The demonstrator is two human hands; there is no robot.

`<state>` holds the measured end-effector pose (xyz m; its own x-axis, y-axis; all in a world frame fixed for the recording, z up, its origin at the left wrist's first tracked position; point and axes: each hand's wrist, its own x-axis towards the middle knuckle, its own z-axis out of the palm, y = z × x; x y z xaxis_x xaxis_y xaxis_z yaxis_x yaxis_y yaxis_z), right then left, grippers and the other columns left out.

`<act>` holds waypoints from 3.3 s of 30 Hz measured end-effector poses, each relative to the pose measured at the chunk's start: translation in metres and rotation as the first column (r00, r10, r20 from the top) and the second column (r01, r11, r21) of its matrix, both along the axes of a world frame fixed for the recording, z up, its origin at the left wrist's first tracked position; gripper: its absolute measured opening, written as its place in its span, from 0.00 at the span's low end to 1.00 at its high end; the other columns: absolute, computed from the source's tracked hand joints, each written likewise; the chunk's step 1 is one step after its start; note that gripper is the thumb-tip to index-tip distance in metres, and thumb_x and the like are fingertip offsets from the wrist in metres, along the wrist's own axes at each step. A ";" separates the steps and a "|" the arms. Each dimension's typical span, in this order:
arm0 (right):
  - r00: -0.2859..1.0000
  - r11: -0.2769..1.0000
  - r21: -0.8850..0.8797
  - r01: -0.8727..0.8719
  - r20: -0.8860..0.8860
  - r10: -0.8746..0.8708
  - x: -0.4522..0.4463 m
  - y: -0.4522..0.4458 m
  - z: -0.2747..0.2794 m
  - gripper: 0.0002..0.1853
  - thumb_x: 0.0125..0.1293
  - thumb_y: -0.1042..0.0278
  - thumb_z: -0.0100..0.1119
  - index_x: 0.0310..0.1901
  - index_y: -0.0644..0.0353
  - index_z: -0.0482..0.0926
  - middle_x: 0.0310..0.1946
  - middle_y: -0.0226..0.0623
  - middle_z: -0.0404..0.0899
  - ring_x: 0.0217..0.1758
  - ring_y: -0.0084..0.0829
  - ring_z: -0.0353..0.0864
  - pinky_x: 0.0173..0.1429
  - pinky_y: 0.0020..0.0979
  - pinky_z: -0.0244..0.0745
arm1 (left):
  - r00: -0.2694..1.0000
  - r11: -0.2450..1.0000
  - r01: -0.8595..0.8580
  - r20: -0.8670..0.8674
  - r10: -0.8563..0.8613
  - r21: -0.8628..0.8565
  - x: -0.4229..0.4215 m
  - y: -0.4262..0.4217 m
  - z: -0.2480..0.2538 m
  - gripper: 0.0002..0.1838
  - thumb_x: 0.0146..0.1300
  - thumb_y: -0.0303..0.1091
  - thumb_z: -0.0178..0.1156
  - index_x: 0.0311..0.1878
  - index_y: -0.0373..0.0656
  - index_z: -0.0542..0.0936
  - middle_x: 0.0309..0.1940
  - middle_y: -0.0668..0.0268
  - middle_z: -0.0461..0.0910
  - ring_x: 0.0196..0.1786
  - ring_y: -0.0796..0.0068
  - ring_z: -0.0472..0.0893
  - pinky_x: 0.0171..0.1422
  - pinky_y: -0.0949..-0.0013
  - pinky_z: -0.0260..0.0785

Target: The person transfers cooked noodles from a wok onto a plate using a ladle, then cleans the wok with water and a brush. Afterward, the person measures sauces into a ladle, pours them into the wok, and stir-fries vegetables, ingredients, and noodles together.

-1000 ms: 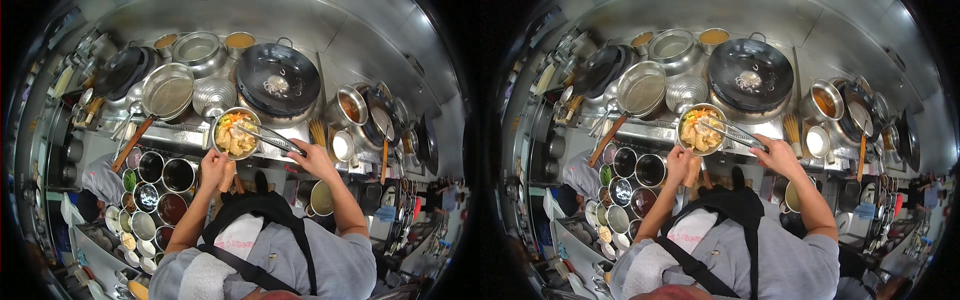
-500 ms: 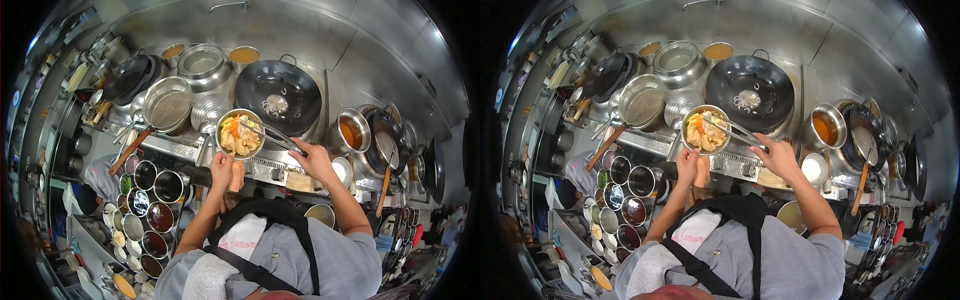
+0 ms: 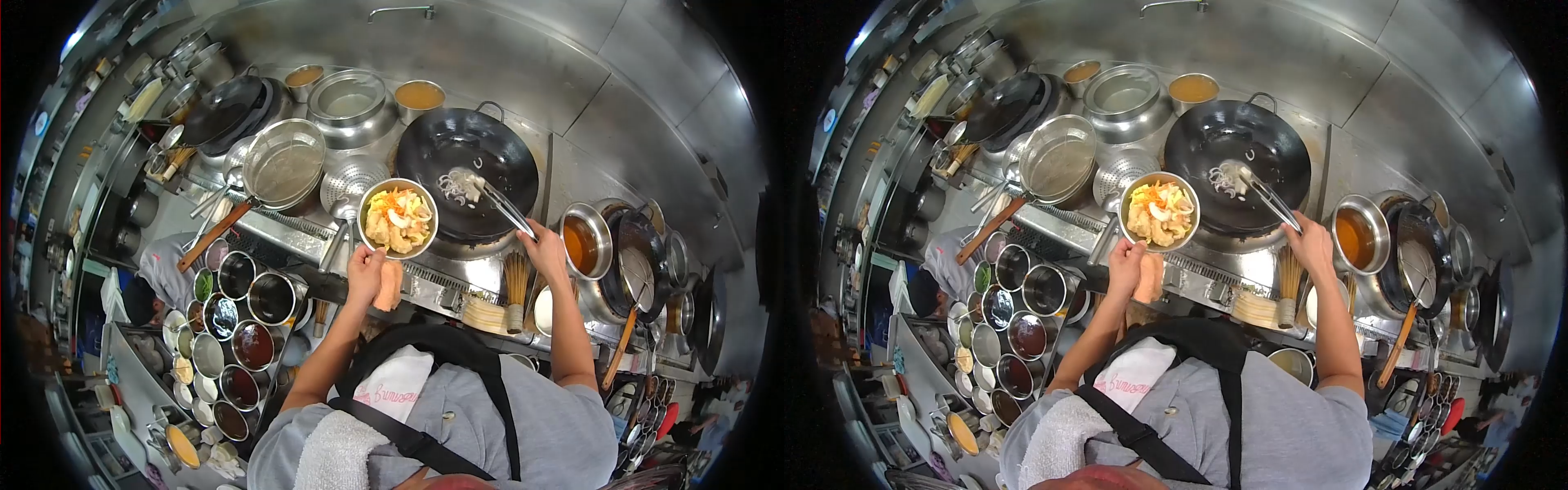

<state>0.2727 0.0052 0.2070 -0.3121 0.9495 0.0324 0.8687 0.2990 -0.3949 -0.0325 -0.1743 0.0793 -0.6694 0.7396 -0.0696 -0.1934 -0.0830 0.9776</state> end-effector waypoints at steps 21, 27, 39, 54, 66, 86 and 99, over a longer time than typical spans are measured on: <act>0.918 0.997 -0.074 -0.020 -0.397 -0.011 -0.026 -0.099 0.012 0.24 0.62 0.56 0.65 0.56 0.62 0.79 0.27 0.42 0.81 0.25 0.25 0.70 0.35 0.28 0.69 | 0.956 0.952 0.197 0.261 -0.133 -0.236 -0.047 -0.046 0.003 0.08 0.66 0.30 0.58 0.45 0.38 0.79 0.36 0.69 0.80 0.35 0.83 0.77 0.40 0.76 0.71; 0.934 0.968 -0.063 -0.244 -0.284 0.217 -0.055 -0.144 0.037 0.25 0.59 0.55 0.68 0.56 0.58 0.80 0.29 0.51 0.82 0.20 0.38 0.75 0.33 0.35 0.72 | 0.985 0.965 0.153 0.115 -0.131 -0.214 -0.052 -0.067 -0.008 0.07 0.66 0.32 0.60 0.41 0.37 0.79 0.35 0.70 0.79 0.36 0.84 0.75 0.40 0.77 0.68; 0.953 0.958 0.079 -0.275 -0.112 0.282 -0.102 -0.164 0.019 0.25 0.60 0.53 0.66 0.57 0.52 0.79 0.20 0.46 0.79 0.27 0.47 0.81 0.35 0.43 0.74 | 0.968 0.972 0.202 0.173 -0.180 -0.120 -0.056 -0.101 -0.014 0.06 0.67 0.32 0.61 0.39 0.40 0.77 0.34 0.72 0.78 0.36 0.86 0.73 0.41 0.78 0.67; 0.848 0.858 0.008 -0.513 0.157 0.506 -0.112 -0.169 0.048 0.24 0.62 0.51 0.62 0.56 0.54 0.79 0.27 0.47 0.82 0.33 0.49 0.83 0.40 0.47 0.76 | 0.987 0.981 0.123 -0.082 -0.136 -0.148 -0.050 -0.109 0.009 0.08 0.64 0.30 0.62 0.32 0.39 0.75 0.27 0.73 0.75 0.30 0.88 0.69 0.33 0.79 0.63; 0.895 0.899 0.072 -0.432 -0.091 0.437 -0.103 -0.143 0.064 0.21 0.61 0.52 0.64 0.54 0.50 0.81 0.26 0.48 0.82 0.30 0.47 0.83 0.37 0.43 0.76 | 0.994 0.988 0.082 -0.060 -0.090 -0.132 -0.053 -0.095 0.009 0.05 0.63 0.27 0.60 0.34 0.37 0.76 0.29 0.70 0.77 0.33 0.84 0.72 0.38 0.76 0.66; 0.950 0.986 -0.083 -0.145 -0.292 0.115 -0.058 -0.069 -0.014 0.25 0.61 0.53 0.63 0.55 0.60 0.80 0.25 0.50 0.79 0.28 0.41 0.81 0.39 0.36 0.74 | 0.990 0.975 -0.089 0.088 0.108 -0.202 -0.079 -0.089 -0.019 0.04 0.65 0.28 0.57 0.36 0.38 0.76 0.29 0.71 0.77 0.31 0.84 0.72 0.36 0.77 0.66; 0.978 0.955 -0.283 -0.090 -0.205 0.032 -0.044 -0.148 -0.046 0.27 0.59 0.53 0.68 0.57 0.59 0.79 0.21 0.44 0.75 0.22 0.28 0.70 0.33 0.33 0.69 | 0.992 0.987 -0.018 0.118 0.037 -0.158 -0.082 -0.107 -0.004 0.08 0.66 0.28 0.56 0.46 0.38 0.78 0.38 0.67 0.82 0.38 0.82 0.78 0.44 0.76 0.71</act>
<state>0.2286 -0.1430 0.1606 -0.3849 0.9064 -0.1742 0.7493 0.1966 -0.6323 -0.1149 -0.2812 0.0754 -0.6692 0.6947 -0.2638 -0.3100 0.0617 0.9487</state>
